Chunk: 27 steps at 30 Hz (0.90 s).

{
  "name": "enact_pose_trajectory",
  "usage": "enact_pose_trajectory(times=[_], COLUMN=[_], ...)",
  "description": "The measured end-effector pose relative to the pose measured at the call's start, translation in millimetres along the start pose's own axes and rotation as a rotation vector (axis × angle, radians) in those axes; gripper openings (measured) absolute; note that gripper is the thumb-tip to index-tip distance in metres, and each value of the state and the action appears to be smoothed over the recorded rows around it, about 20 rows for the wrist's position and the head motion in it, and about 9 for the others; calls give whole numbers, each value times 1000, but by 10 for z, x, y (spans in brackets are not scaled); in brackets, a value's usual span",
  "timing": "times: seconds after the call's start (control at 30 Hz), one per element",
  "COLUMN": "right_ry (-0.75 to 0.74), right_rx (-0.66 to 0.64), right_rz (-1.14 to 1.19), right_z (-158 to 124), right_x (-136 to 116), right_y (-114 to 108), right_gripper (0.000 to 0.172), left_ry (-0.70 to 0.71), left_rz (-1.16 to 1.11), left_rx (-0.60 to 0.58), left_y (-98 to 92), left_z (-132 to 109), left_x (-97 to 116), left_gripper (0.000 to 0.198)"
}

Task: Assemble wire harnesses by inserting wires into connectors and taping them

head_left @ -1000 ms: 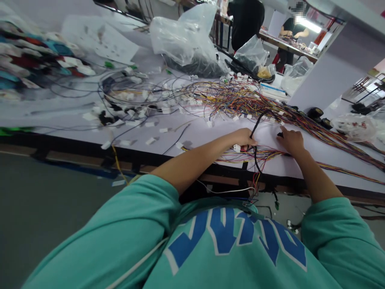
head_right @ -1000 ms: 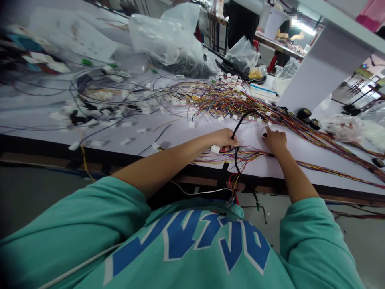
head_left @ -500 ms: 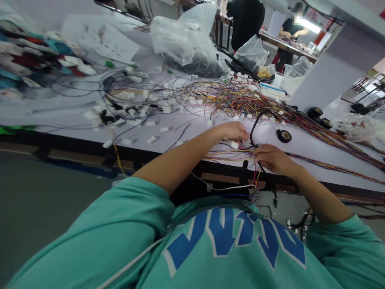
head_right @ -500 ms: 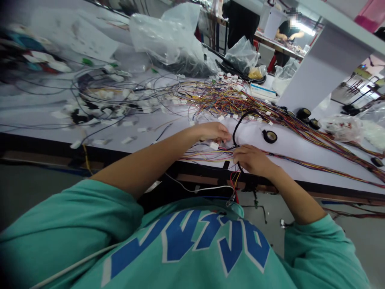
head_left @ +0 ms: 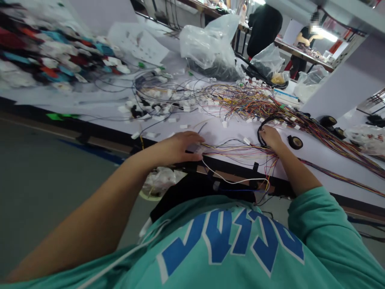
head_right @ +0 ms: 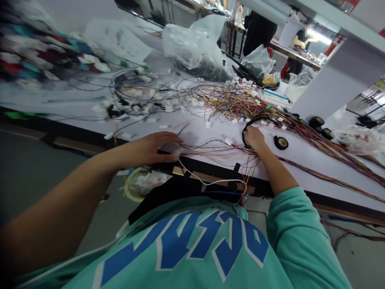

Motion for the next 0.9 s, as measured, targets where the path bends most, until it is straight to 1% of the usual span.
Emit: enact_pose_trajectory(times=[0.07,0.13,0.2,0.27,0.37,0.43,0.5,0.57,0.7,0.8,0.9], right_ry=[15,39,69,82,66,53,27,-33,-177,-194,-197], right_rx=[-7,-27,-32,8,111,160,200,239,280,285,305], right_rz=[-76,-170,-235,-237,-178,-106,-26,47,201,280,327], right_z=[-6,-41,-93,-153,-254,-320,-373,-408,-440,-445,-446], right_x=[-31,-19,19,46,35,2,-58,-155,-370,-424,-390], right_y=[-13,-48,-106,-191,-328,-389,-433,-471,-543,-591,-623], right_gripper=[30,34,38,39,34,31,29,29,28,28,28], left_ry=[36,35,21,19,17,19,17,1,-17,-26,-6], left_rz=[-15,-18,-5,19,75,98,103,97,96,124,143], left_rx=[2,17,20,9,8,18,16,6,26,53,49], left_y=[45,62,68,74,72,61,52,40,-18,-65,-70], left_z=[-50,-52,-25,11,45,47,41,39,74,133,190], left_x=[-91,-124,-111,-72,-11,32,67,83,80,52,47], left_gripper=[48,49,54,56,52,45,35,30,35,36,33])
Point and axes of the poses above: each hand's wrist, its own z-axis towards the middle knuckle, its own y-axis out of the palm, x = y × z, the point moved 7 cm from there along z, towards the middle knuckle, and after that the axes turned 9 degrees about -y, right-handed, at the moved point
